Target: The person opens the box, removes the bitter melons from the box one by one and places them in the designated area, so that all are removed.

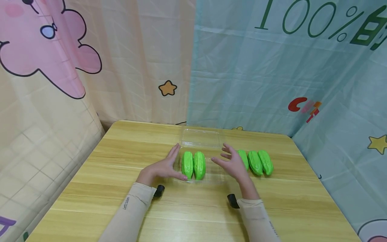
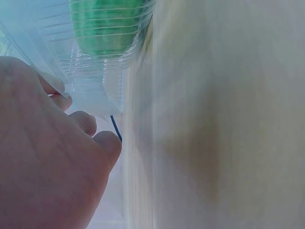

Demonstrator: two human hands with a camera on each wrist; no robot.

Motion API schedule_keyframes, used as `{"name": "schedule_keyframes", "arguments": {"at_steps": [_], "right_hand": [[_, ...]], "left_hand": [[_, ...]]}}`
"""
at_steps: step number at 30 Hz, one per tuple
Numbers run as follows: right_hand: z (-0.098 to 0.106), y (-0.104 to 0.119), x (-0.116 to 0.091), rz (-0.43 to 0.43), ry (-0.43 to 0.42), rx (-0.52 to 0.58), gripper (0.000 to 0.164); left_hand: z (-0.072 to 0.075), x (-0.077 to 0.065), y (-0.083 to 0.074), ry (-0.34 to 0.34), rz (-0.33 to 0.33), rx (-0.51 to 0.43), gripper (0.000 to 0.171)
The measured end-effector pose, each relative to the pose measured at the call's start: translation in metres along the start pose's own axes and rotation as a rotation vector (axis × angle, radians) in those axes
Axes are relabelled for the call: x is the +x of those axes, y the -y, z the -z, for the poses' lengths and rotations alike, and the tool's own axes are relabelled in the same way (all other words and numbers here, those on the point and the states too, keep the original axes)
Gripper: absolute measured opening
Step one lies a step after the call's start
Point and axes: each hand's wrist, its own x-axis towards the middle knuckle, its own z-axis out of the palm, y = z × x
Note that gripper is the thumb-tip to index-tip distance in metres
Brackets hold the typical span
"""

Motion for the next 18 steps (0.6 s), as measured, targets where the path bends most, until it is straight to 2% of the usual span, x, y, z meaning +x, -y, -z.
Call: {"name": "schedule_keyframes", "arguments": {"at_steps": [9,18], "right_hand": [[-0.017,-0.001,0.0,0.002,0.064,-0.033,0.087],[-0.03,-0.002,-0.001,0.025,0.103,-0.059,0.09]], "left_hand": [[0.0,0.001,0.002,0.008,0.01,0.003,0.143],[-0.001,0.001,0.002,0.007,0.016,-0.002,0.143]]}}
